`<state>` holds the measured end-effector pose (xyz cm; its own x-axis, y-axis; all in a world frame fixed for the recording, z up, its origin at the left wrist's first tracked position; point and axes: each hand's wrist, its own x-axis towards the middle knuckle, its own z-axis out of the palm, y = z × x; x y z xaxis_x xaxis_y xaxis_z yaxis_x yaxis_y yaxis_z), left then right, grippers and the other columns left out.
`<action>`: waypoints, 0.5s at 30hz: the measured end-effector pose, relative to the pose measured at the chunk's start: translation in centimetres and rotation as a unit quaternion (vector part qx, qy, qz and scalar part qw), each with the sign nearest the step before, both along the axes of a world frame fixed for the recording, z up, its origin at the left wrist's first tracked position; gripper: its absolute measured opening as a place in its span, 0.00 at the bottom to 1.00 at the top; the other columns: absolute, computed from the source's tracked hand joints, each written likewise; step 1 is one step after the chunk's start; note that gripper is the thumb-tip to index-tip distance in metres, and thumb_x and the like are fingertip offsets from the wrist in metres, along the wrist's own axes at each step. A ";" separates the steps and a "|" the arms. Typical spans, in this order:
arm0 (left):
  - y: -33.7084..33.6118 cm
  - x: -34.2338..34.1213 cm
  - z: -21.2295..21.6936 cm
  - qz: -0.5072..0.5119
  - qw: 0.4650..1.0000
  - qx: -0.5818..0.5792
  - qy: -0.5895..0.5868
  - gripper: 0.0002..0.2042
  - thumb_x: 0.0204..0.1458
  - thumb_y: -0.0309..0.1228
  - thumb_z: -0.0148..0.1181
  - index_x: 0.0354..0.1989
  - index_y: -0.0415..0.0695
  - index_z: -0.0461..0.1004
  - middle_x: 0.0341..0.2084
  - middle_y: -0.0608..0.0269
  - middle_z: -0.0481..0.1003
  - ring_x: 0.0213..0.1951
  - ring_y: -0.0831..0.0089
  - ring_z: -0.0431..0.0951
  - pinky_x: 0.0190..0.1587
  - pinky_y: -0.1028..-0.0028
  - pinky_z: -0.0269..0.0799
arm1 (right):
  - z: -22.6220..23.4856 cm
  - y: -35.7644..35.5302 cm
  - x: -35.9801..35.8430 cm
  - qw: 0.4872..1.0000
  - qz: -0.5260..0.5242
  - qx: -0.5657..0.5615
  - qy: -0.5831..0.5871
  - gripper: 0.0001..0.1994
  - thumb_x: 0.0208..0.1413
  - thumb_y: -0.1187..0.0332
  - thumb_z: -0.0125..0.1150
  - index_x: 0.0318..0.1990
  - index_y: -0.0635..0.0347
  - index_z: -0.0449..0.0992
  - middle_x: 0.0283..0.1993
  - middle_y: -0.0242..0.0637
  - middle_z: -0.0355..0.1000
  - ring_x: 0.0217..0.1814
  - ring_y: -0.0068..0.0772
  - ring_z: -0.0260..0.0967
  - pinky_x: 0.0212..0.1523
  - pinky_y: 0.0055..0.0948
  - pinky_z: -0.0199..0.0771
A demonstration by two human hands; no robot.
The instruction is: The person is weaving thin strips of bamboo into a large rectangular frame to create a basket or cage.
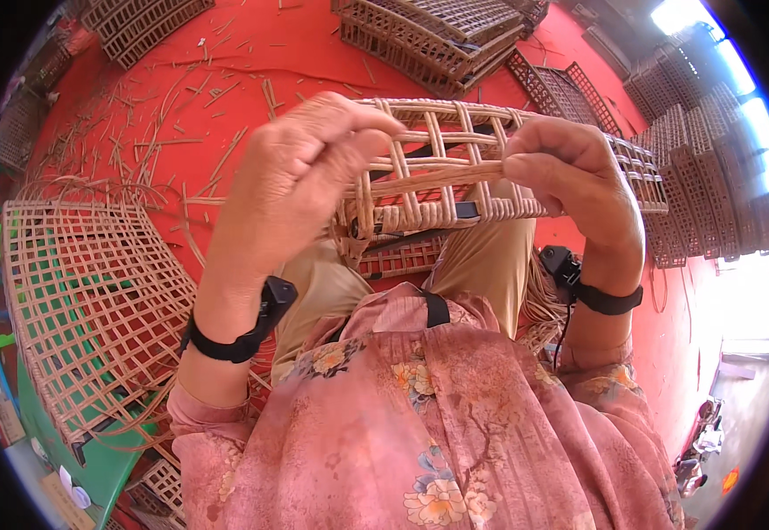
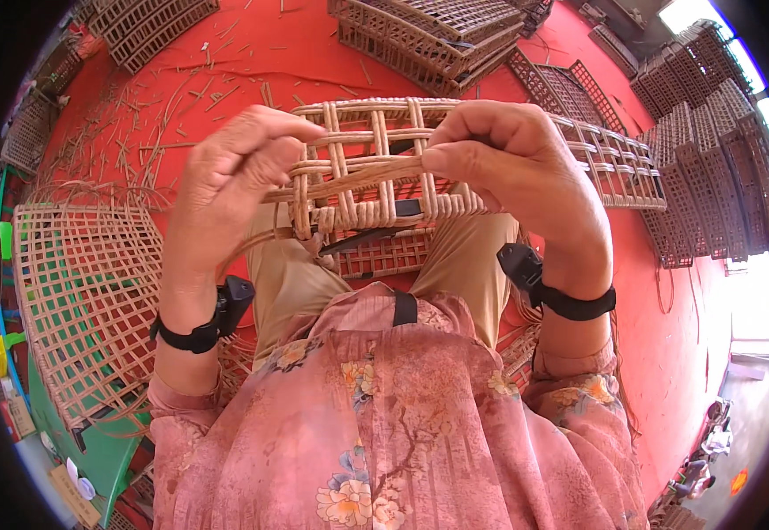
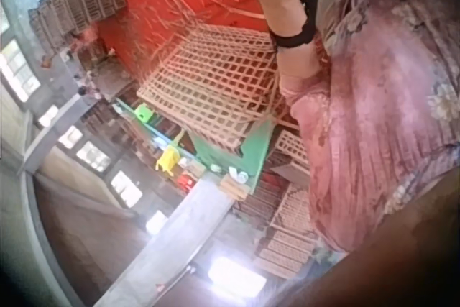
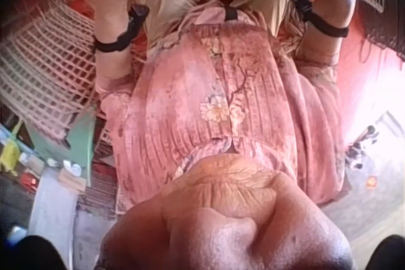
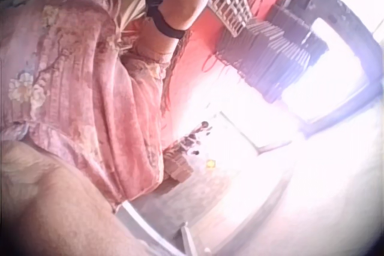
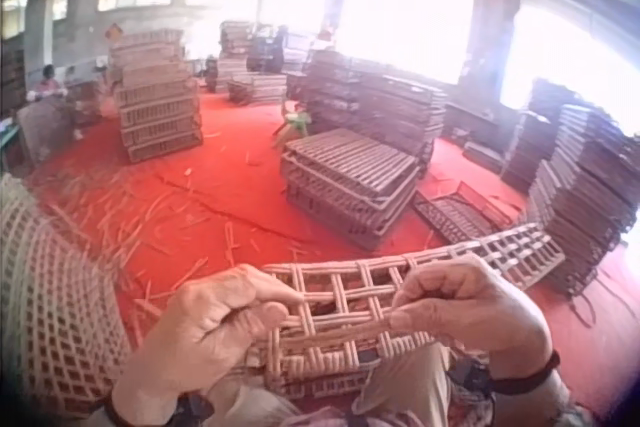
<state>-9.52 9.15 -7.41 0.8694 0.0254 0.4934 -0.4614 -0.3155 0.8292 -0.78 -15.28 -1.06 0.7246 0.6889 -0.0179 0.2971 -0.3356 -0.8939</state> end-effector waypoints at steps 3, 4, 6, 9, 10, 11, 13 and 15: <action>-1.8 0.2 0.6 -0.101 0.978 -0.076 0.167 0.11 0.58 0.34 0.59 0.41 0.39 0.78 0.33 0.69 0.76 0.35 0.84 0.73 0.36 0.82 0.67 | -0.6 -0.6 0.0 0.996 -0.026 0.056 0.071 0.08 0.56 0.68 0.62 0.33 0.64 0.79 0.19 0.23 0.65 0.18 0.08 0.55 0.18 0.14 0.53; -2.4 0.5 0.2 -0.102 0.985 -0.081 0.116 0.08 0.56 0.30 0.61 0.41 0.39 0.77 0.28 0.71 0.74 0.32 0.87 0.71 0.33 0.83 0.65 | -1.0 -0.4 -0.1 0.998 -0.032 0.031 0.035 0.08 0.57 0.68 0.61 0.33 0.64 0.79 0.19 0.22 0.65 0.18 0.08 0.55 0.18 0.14 0.53; -2.0 0.2 0.8 -0.088 0.979 -0.124 0.137 0.08 0.55 0.28 0.61 0.41 0.40 0.75 0.25 0.73 0.72 0.30 0.88 0.69 0.32 0.84 0.64 | -1.5 0.1 -0.3 0.997 -0.065 -0.017 0.024 0.09 0.58 0.68 0.58 0.34 0.65 0.80 0.18 0.27 0.67 0.18 0.14 0.61 0.19 0.19 0.59; -2.7 -0.5 1.7 -0.028 0.978 -0.148 0.141 0.08 0.50 0.21 0.59 0.39 0.39 0.71 0.18 0.73 0.67 0.23 0.88 0.64 0.27 0.83 0.62 | -2.7 0.7 -0.3 0.993 -0.015 -0.062 -0.097 0.10 0.58 0.68 0.56 0.35 0.65 0.80 0.20 0.37 0.72 0.20 0.25 0.68 0.23 0.27 0.68; -3.1 -1.1 2.4 0.019 0.985 -0.081 0.153 0.08 0.50 0.20 0.57 0.38 0.39 0.71 0.18 0.72 0.66 0.22 0.88 0.64 0.26 0.82 0.62 | -2.9 0.7 0.3 0.984 0.017 -0.117 -0.131 0.10 0.55 0.69 0.54 0.37 0.64 0.81 0.25 0.46 0.75 0.25 0.37 0.74 0.29 0.34 0.72; -3.5 -1.6 2.8 0.066 0.984 -0.013 0.164 0.07 0.50 0.19 0.56 0.38 0.38 0.70 0.18 0.71 0.66 0.22 0.87 0.64 0.26 0.82 0.61 | -2.8 0.8 0.5 0.985 0.015 -0.115 -0.131 0.10 0.55 0.69 0.54 0.37 0.64 0.81 0.25 0.46 0.75 0.25 0.37 0.74 0.29 0.34 0.72; -3.5 -1.9 3.0 0.080 0.985 0.001 0.154 0.07 0.49 0.18 0.54 0.37 0.38 0.70 0.17 0.71 0.65 0.21 0.87 0.63 0.24 0.81 0.61 | -2.6 1.2 0.7 0.955 0.085 -0.150 -0.242 0.09 0.51 0.69 0.56 0.33 0.63 0.81 0.26 0.45 0.74 0.28 0.43 0.74 0.30 0.38 0.73; -2.9 -2.0 3.2 0.072 0.979 0.026 0.190 0.07 0.49 0.18 0.54 0.37 0.39 0.70 0.17 0.70 0.65 0.21 0.86 0.63 0.24 0.81 0.61 | -2.7 1.4 1.4 0.922 0.143 -0.185 -0.307 0.09 0.49 0.68 0.56 0.30 0.63 0.80 0.25 0.44 0.74 0.28 0.45 0.74 0.31 0.39 0.73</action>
<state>-11.54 6.26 -4.19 0.9797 0.1449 0.1383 -0.0697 -0.4006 0.9136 0.60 -13.93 -3.76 0.4653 0.8829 0.0634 0.8333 -0.4128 -0.3676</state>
